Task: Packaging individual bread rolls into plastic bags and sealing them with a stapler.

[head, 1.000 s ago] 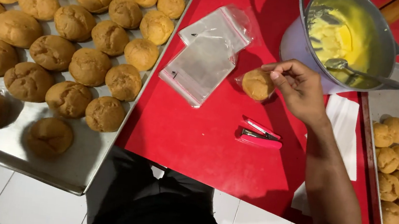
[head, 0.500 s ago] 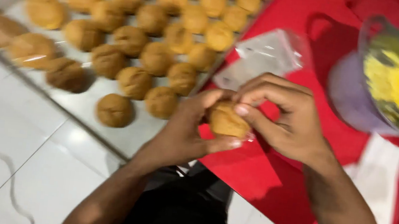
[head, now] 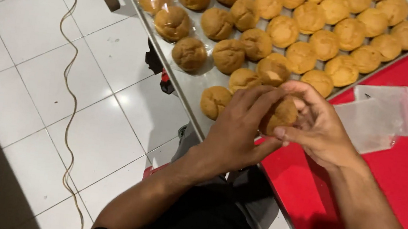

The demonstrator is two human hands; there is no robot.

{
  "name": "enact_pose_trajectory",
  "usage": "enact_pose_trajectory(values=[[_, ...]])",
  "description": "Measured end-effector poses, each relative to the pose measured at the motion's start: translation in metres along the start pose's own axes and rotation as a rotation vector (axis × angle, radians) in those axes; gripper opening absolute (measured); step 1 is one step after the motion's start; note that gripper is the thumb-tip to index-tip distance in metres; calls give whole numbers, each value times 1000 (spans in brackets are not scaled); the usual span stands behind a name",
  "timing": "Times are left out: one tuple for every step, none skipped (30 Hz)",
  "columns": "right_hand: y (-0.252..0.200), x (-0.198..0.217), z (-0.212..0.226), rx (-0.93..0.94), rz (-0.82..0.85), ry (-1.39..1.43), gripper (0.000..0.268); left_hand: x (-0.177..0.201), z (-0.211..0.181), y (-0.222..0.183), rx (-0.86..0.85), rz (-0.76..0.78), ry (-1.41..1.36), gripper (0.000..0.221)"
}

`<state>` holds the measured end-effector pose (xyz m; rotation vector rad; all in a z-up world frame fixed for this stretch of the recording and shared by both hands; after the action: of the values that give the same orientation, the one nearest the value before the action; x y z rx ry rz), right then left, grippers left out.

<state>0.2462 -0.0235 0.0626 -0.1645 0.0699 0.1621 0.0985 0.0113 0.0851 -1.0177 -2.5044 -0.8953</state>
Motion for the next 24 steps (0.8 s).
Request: enact_pose_trajectory(values=[[6,-1,-5,-19,-15,24,75,4,2,-3,2,52,40,75],[12,-1,-11,-39,-31,48,76,8,4,-5,4,104,80,85],[17,-1,-13,-44,-24,44,76,27,8,-6,9,97,78,85],[22,-2,-16,-65,-13,23,74,54,11,-8,-5,-4,12,69],[27,-3,-19,-84,-3,3,72,81,13,-11,-20,-102,-54,52],[30,-4,-18,-88,3,1,72,89,34,-12,-16,-107,-54,52],[32,-4,-17,-71,-3,24,71,103,55,-15,54,-176,118,52],[34,-4,-15,-54,-9,48,71,116,76,-19,123,-244,291,52],[36,-5,-13,-56,-4,45,71,119,86,-17,126,-248,291,52],[38,-5,-11,-60,-1,10,71,123,96,-14,128,-255,299,46],[39,-6,-9,-64,-1,-24,72,125,106,-12,129,-259,305,41],[42,-6,-8,-67,2,-25,72,126,113,-10,132,-262,304,41],[43,-6,-7,-72,-6,-16,72,121,123,-6,169,-203,359,50],[43,-6,-6,-77,-15,-8,72,116,133,-2,206,-143,413,59],[44,-4,-7,-80,-15,-9,72,117,133,-2,207,-144,410,59],[44,-3,-7,-73,-21,-14,72,113,137,-1,264,-75,442,70],[45,-1,-7,-65,-26,-18,71,110,141,0,320,-5,475,82],[44,1,-8,-66,-26,-19,71,111,144,2,320,-6,473,82],[43,4,-9,-66,-43,-18,71,108,151,2,381,49,496,91],[41,7,-10,-66,-61,-17,71,106,157,2,443,103,519,101],[39,9,-10,-66,-61,-17,71,106,158,2,442,104,519,101],[36,12,-10,-66,-80,9,73,104,158,3,426,125,536,88],[33,15,-10,-65,-101,36,75,101,157,4,408,147,553,77],[28,18,-9,-65,-102,37,75,102,155,3,408,149,552,77]])
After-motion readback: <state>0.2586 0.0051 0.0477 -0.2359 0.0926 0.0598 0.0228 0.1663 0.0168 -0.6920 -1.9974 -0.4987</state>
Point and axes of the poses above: each hand's wrist, its own y-axis towards the middle knuckle, its own x-axis out of the back of the hand, z = x × y, the point moved 8 cm from there along y, towards the middle knuckle, and after that the axes turned 11 degrees about z, right-handed, at the moved point
